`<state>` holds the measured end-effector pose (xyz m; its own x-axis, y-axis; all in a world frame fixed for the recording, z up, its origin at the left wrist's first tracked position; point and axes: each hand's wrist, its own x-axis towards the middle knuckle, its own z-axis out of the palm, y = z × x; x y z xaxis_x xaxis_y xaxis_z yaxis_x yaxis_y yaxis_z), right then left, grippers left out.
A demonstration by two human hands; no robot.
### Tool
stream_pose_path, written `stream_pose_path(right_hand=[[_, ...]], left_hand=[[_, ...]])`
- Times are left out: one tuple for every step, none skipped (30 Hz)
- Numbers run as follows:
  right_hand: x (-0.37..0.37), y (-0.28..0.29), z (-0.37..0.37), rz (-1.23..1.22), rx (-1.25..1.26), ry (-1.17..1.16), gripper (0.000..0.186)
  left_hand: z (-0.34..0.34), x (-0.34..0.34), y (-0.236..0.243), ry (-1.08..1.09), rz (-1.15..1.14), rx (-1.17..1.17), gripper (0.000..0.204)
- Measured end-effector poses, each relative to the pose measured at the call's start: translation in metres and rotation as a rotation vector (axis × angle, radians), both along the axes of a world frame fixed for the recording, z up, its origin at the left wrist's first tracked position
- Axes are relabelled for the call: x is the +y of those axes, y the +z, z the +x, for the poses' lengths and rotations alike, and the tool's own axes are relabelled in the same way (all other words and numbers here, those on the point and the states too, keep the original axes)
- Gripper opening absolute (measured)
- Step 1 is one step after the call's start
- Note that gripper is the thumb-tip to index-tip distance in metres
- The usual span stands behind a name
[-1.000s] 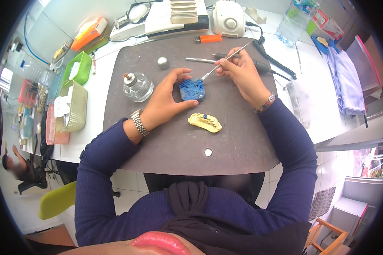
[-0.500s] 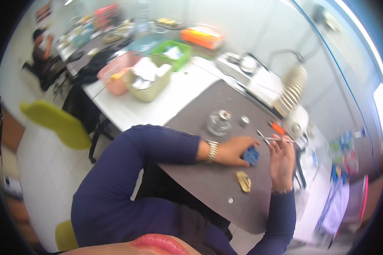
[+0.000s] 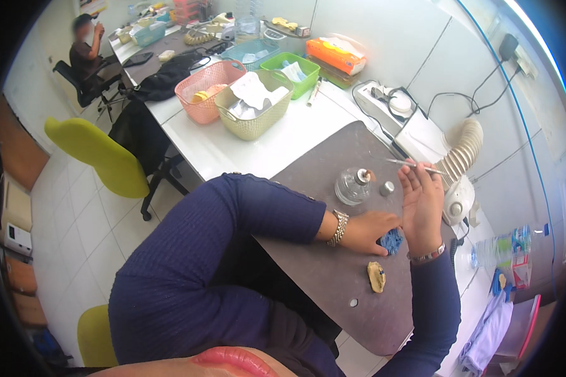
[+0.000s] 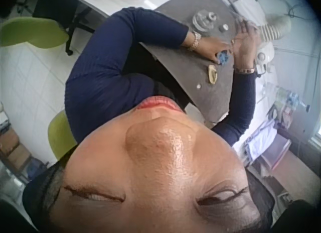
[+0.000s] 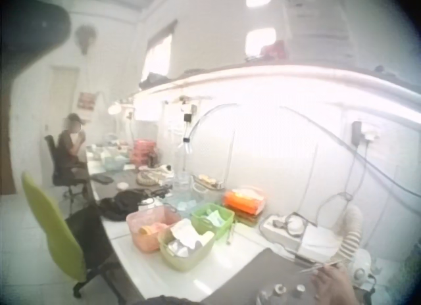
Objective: The person applies blue wax to a yellow dental mold using a metal sculpting tool heated over an alcohol lamp, then smooths the wax surface and adds more material.
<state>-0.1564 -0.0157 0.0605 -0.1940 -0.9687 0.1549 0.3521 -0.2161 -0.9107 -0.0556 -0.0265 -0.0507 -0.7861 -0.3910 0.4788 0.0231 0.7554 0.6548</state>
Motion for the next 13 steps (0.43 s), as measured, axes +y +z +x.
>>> stream_pose_path(right_hand=[[0.000, 0.001, -0.002, -0.010, 0.006, -0.016, 0.012], [-0.003, 0.003, 0.000, -0.024, 0.006, 0.003, 0.012], [-0.006, 0.002, 0.005, -0.031, -0.001, 0.010, 0.012], [-0.007, 0.005, 0.008, -0.048, 0.000, 0.008, 0.013], [-0.008, 0.004, 0.009, -0.044, 0.004, 0.001, 0.013], [-0.012, 0.000, 0.013, -0.042, -0.006, 0.010, 0.014], [-0.014, -0.001, 0.015, -0.044, -0.008, 0.017, 0.015], [-0.012, -0.001, 0.018, -0.032, -0.007, -0.015, 0.015], [-0.012, 0.000, 0.023, -0.021, -0.004, -0.040, 0.016], [-0.011, 0.001, 0.023, -0.010, 0.000, -0.065, 0.017], [-0.013, -0.003, 0.020, -0.015, -0.006, -0.072, 0.018], [-0.015, -0.007, 0.017, -0.009, -0.004, -0.073, 0.018], [-0.016, -0.011, 0.012, -0.002, -0.002, -0.074, 0.019]], left_hand=[[-0.001, 0.000, -0.001, 0.010, -0.014, 0.017, 0.056], [0.000, -0.005, -0.003, 0.018, -0.027, 0.034, 0.055], [0.000, -0.007, -0.006, 0.016, -0.034, 0.044, 0.054], [0.000, -0.007, -0.003, 0.008, -0.029, 0.030, 0.054], [0.001, -0.007, -0.001, 0.000, -0.025, 0.016, 0.054], [0.005, -0.007, 0.000, 0.009, -0.023, -0.012, 0.053], [0.005, -0.007, 0.002, 0.012, -0.020, -0.033, 0.053], [0.005, -0.006, 0.003, 0.016, -0.018, -0.053, 0.054], [0.005, -0.005, 0.005, 0.026, -0.018, -0.071, 0.054], [0.006, -0.005, 0.008, 0.019, -0.003, -0.083, 0.054], [0.006, -0.003, 0.011, 0.011, 0.012, -0.096, 0.054], [0.007, -0.003, 0.012, 0.010, 0.028, -0.108, 0.055], [0.008, -0.003, 0.010, -0.002, 0.048, -0.081, 0.054]])
